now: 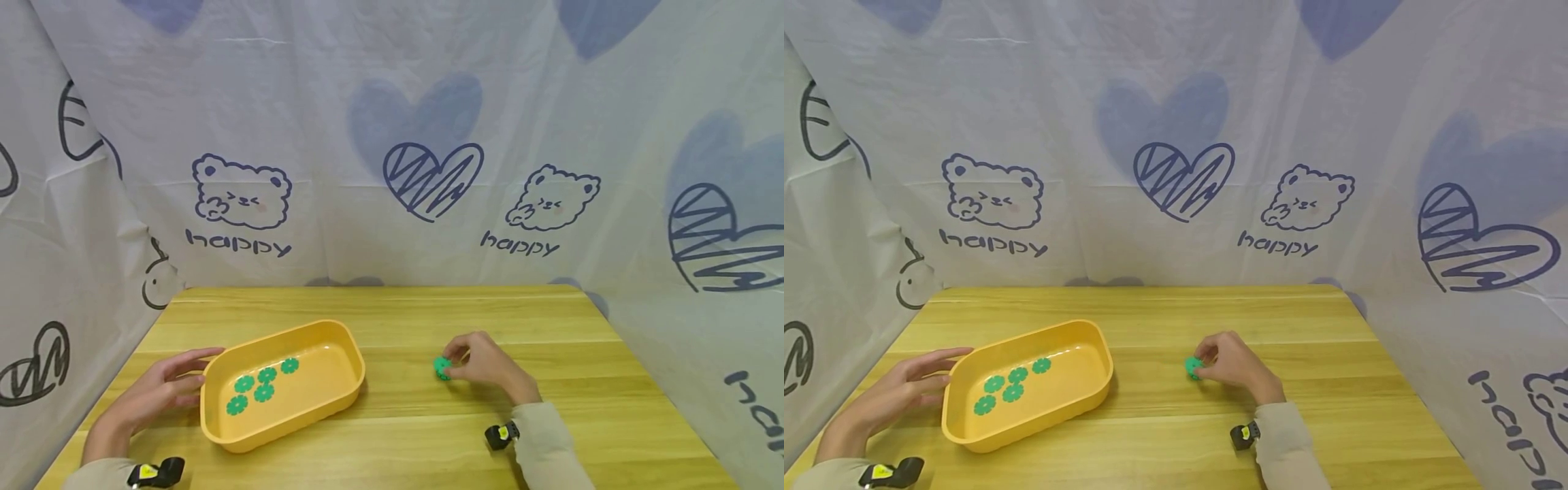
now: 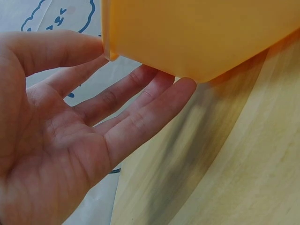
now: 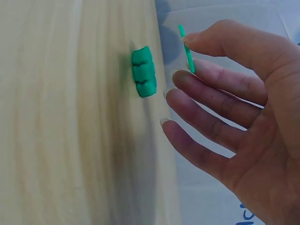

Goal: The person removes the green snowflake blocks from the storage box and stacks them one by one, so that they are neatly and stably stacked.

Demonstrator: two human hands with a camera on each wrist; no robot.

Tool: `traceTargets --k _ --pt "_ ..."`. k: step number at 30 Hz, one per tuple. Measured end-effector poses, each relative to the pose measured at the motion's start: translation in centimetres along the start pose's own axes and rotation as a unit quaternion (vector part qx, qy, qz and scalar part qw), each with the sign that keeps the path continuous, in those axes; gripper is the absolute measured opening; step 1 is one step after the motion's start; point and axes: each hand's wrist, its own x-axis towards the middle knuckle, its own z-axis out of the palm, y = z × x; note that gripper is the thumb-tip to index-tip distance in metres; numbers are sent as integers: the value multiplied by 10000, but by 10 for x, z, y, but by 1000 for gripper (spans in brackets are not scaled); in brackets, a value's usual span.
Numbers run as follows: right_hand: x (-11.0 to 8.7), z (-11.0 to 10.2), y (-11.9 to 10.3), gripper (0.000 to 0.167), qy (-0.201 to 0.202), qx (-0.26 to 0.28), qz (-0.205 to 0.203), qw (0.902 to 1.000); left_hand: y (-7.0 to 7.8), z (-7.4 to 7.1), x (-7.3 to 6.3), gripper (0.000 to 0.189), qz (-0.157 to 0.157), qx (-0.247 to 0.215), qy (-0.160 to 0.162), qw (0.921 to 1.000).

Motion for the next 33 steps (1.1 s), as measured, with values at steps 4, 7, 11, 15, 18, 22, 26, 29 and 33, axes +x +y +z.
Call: traceTargets --k 4,7,11,15,18,22,26,29,33 --pt "-1 2 4 19 27 -1 47 10000 0 0 1 61 3 -67 -11 10000" --pt "-1 3 7 19 60 -13 100 9999 0 0 1 61 -7 -96 -11 10000" --pt "-1 5 10 20 72 7 137 9999 -1 -2 1 60 15 -97 -61 9999" --pt "-1 6 14 20 53 -12 179 9998 -2 -3 1 59 59 -96 -105 9999" --pt "-1 7 16 21 27 -18 183 9998 -2 -3 1 59 46 -95 -100 9999" --pt "-2 8 18 20 33 -12 146 9999 -3 -4 2 59 13 -70 -123 9999" --pt "-1 9 18 19 62 -26 150 9999 -4 -4 2 59 -36 -56 -133 9999" --pt "-1 10 19 18 57 -34 145 9999 -4 -4 3 60 -39 -57 -137 9999" --pt "-1 10 18 18 36 -36 156 9999 -3 -4 3 60 -37 -47 -143 9999"
